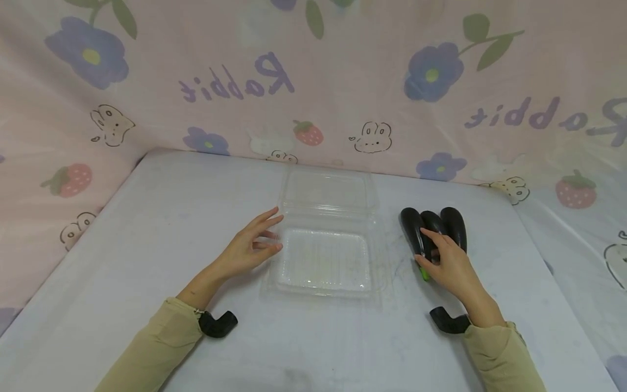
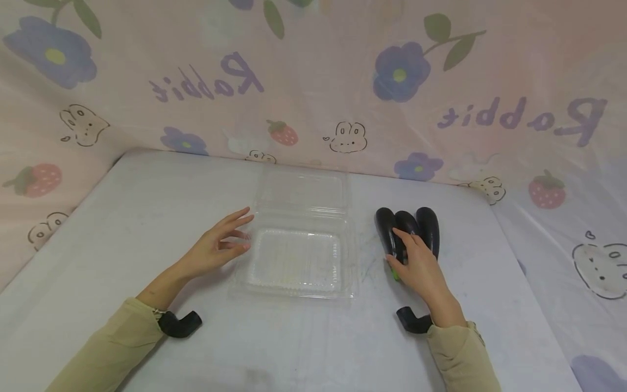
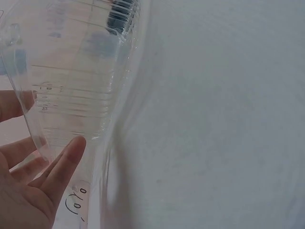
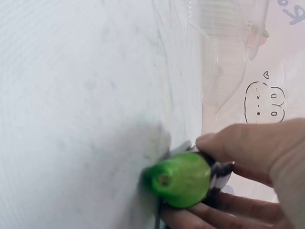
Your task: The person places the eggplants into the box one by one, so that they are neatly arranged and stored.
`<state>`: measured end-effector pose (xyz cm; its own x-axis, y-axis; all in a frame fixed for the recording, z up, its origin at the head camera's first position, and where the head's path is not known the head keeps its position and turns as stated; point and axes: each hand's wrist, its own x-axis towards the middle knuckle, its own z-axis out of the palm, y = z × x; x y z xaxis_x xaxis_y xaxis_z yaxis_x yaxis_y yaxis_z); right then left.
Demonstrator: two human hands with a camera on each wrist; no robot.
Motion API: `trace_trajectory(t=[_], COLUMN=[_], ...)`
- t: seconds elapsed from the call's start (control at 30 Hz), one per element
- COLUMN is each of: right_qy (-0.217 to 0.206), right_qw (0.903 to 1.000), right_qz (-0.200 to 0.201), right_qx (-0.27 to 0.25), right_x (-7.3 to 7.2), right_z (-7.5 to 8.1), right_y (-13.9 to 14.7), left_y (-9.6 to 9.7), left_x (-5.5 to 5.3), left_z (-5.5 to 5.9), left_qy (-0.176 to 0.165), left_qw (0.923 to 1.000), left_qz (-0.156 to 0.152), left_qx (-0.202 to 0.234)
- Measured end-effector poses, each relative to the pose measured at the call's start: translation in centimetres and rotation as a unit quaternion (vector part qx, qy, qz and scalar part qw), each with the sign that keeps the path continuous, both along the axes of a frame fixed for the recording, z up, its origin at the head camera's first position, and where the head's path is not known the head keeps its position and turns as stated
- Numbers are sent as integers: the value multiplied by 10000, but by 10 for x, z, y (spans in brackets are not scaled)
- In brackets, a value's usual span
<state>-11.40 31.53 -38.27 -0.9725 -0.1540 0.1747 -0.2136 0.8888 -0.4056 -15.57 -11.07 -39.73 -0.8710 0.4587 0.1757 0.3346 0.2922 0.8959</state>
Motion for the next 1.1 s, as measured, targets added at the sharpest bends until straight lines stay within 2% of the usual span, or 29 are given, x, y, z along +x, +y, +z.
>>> trace_trajectory(t=[0.23,0.47,0.7,0.87,1.1], right_qy=[-53,276,879,998,1215], right_qw=[9999,9995,9960,9947,9924], right_qz=[4,13,62,35,208], right_qx=[-89,-180,137,233,57], right_x=[-1,-1,-2,-2,-1], right_z=[1,0,0,3,9], right_y=[0,0,-5,-6,-10], left_y=[0,0,0,0,1], left_x=[0,1,1,1,-1], left_z=[0,-2,-3,-3,-2], left_qy=[-1,54,82,109,95], left_qw=[10000,10000,9999,9999,9999], left_qz=[39,40,47,39,16], left_qx=[-64,-34,-39,-72,-68])
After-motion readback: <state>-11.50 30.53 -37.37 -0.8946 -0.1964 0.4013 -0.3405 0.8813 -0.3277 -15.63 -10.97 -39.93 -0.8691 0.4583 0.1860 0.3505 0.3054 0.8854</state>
